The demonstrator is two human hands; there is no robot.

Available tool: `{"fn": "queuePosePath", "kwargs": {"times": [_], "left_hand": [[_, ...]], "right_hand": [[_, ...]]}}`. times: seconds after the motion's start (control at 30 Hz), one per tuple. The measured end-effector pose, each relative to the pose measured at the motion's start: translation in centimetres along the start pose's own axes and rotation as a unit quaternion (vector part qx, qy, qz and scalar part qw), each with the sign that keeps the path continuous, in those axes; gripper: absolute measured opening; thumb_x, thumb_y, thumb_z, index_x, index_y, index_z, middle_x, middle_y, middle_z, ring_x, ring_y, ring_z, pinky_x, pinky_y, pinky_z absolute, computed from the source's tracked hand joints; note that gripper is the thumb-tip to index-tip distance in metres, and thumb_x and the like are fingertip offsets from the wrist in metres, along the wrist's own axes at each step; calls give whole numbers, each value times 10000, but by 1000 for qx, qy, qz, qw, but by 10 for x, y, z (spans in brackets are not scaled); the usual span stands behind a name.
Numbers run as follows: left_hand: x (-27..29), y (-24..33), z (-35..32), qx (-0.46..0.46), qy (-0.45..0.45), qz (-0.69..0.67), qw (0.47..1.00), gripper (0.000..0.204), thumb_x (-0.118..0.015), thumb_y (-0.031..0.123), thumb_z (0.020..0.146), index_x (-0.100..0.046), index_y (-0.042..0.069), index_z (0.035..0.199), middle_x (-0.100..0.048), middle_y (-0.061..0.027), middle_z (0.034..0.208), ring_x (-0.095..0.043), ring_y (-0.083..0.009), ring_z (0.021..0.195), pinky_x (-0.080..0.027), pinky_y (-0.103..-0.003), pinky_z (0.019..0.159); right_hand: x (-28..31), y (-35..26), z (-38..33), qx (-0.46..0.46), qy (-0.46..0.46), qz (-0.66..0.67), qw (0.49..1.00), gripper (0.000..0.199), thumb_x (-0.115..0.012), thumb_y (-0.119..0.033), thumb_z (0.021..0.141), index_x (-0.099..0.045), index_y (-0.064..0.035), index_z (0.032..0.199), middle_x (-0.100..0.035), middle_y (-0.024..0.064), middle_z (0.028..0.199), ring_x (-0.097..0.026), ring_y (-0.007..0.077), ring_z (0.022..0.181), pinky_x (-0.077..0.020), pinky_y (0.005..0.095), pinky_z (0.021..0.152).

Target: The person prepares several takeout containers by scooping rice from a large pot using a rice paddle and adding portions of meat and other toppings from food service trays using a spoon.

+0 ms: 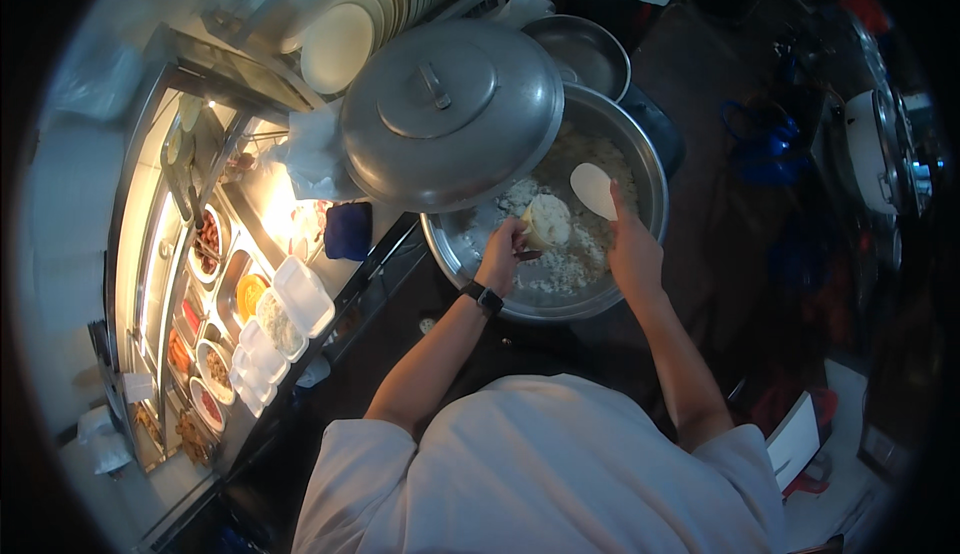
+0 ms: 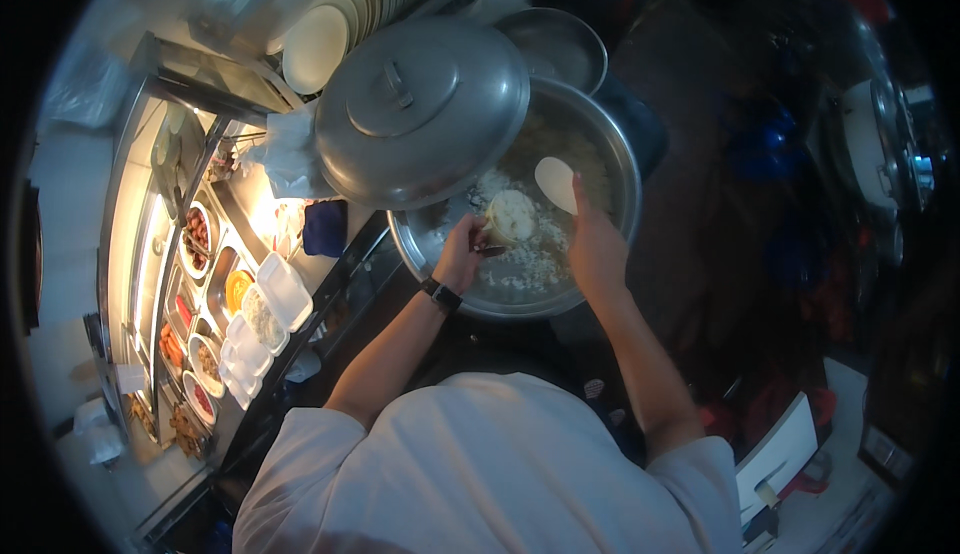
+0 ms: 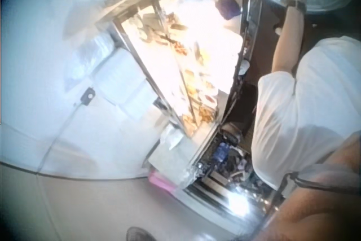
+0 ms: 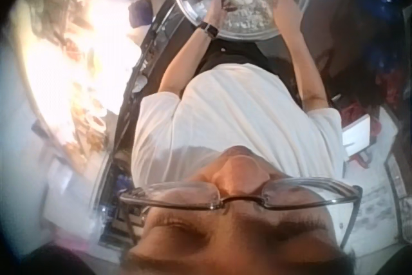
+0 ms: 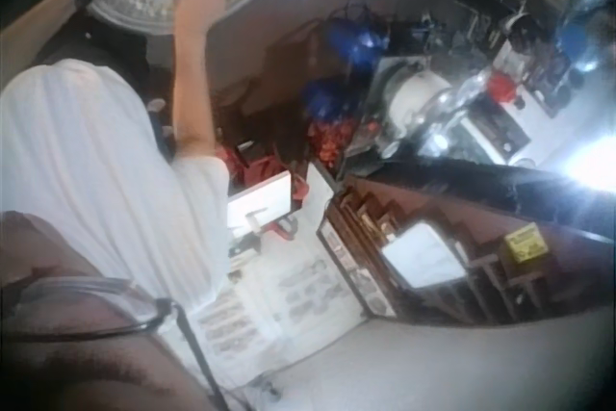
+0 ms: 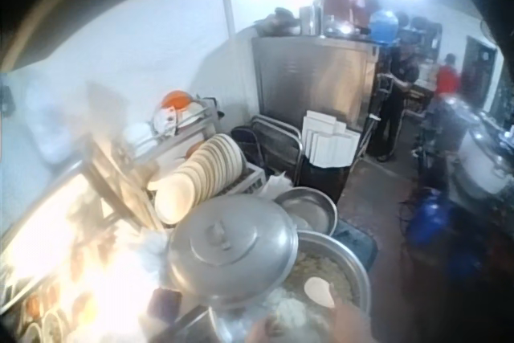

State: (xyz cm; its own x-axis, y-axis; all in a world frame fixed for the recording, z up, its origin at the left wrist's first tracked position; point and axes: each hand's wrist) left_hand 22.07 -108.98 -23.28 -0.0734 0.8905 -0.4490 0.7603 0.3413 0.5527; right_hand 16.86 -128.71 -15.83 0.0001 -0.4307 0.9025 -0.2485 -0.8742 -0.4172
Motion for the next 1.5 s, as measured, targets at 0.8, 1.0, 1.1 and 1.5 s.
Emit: {"fn": "queuePosePath", "kwargs": {"times": [0.8, 1.0, 1.1, 1.5], "left_hand": [[26, -13, -6, 14, -19, -152, 988, 145, -510, 170, 889, -552, 45, 949, -415, 24, 675, -497, -147, 714, -497, -440, 889], [130, 38, -106, -3, -312, -361, 879, 224, -440, 230, 880, -581, 74, 957, -481, 35, 670, -556, -189, 753, -468, -410, 889], [213, 53, -167, -60, -146, -326, 932, 348, -443, 240, 860, -591, 23, 1089, -661, -84, 960, -619, -256, 941, -472, -408, 900], [566, 131, -300, -283, 405, 495, 715, 211, -573, 206, 810, -641, 10, 769, -644, -103, 698, -602, -248, 640, -481, -363, 634]], "right_hand": [[-71, 27, 26, -416, -208, 554, 691, 404, -645, -528, 847, -570, -142, 940, -417, -41, 583, -335, 48, 409, -205, 208, 354], [-125, 110, 50, -378, -117, 382, 835, 263, -586, -364, 917, -564, -146, 1063, -380, -28, 568, -331, 69, 390, -269, 240, 318], [-93, 98, 51, -347, -46, 390, 852, 370, -606, -383, 880, -541, -176, 1180, -433, -10, 630, -316, 77, 381, -252, 222, 324], [-4, -249, -30, -97, 99, 445, 885, 403, -665, -277, 884, -565, -140, 1250, -465, -35, 692, -323, 8, 446, -226, 167, 380]]}}
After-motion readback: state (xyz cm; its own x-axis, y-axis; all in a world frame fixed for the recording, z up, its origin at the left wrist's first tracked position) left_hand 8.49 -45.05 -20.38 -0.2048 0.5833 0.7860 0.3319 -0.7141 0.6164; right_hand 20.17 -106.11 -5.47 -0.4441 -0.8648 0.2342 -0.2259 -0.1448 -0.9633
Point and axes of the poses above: each hand's wrist, its own z-axis towards the middle knuckle, its own x-axis out of the back of the hand, y = z × x
